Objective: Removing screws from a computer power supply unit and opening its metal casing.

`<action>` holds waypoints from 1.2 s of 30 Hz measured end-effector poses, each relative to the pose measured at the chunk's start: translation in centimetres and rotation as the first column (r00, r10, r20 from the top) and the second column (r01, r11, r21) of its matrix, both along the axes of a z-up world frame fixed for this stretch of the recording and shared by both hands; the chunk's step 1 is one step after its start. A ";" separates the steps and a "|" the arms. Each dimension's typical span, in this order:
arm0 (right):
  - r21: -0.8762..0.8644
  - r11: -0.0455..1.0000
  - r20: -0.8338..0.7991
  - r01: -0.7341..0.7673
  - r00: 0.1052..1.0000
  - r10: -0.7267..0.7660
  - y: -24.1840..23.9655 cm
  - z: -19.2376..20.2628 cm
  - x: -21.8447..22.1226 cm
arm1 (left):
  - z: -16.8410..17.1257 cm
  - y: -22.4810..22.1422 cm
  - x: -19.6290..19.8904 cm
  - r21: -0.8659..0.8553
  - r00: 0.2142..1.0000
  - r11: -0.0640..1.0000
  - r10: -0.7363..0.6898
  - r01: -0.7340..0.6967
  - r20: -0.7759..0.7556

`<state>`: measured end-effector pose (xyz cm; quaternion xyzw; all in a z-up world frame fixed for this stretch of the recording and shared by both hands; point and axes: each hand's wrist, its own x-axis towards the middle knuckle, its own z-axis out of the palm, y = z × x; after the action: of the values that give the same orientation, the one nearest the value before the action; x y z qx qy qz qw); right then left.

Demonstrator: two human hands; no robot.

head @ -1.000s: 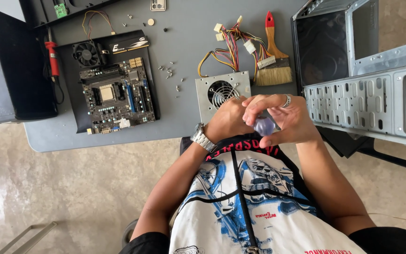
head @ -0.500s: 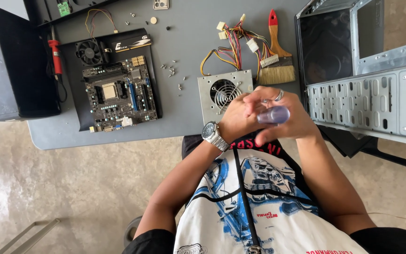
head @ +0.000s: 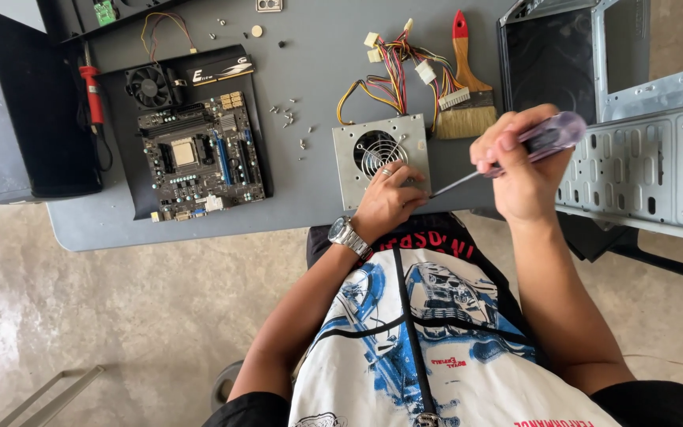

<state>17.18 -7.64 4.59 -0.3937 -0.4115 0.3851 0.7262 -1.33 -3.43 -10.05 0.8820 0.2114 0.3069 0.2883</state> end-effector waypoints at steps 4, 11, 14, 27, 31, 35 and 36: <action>0.013 1.000 0.014 0.019 1.000 -0.020 0.1 -0.2 0.9 | 0.5 -0.3 0.4 0.079 0.999 0.996 0.033 -0.034 0.010; 0.012 1.000 0.001 0.023 1.000 -0.023 -0.2 -0.5 -0.1 | 1.5 -1.8 1.6 0.318 0.988 0.937 0.152 -0.145 0.001; 0.028 0.999 -0.017 0.026 1.000 -0.026 -0.2 -0.6 -0.1 | 1.6 -1.4 1.5 0.243 0.982 0.953 0.188 -0.182 0.001; 0.123 0.988 -0.218 -0.092 0.969 0.117 -0.5 -1.3 -4.1 | 1.3 11.6 -8.9 -0.204 0.759 0.731 0.623 -0.651 -0.192; 0.146 0.980 -0.243 -0.134 0.956 0.167 0.3 -2.3 -7.2 | 3.9 9.8 -8.5 -0.343 0.842 0.770 0.509 -0.539 -0.180; 0.137 0.969 -0.236 -0.204 0.944 0.232 1.0 -2.6 -9.0 | 5.5 6.5 -9.3 -0.514 0.937 0.784 0.309 -0.347 -0.161; 0.137 0.968 -0.239 -0.209 0.941 0.238 1.1 -2.6 -9.2 | 6.0 5.9 -9.9 -0.513 0.935 0.782 0.315 -0.353 -0.164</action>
<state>7.97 -6.49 2.01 -0.2512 -0.3777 0.4891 0.7450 -11.20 2.44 -4.01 0.7249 0.4510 0.2512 0.4561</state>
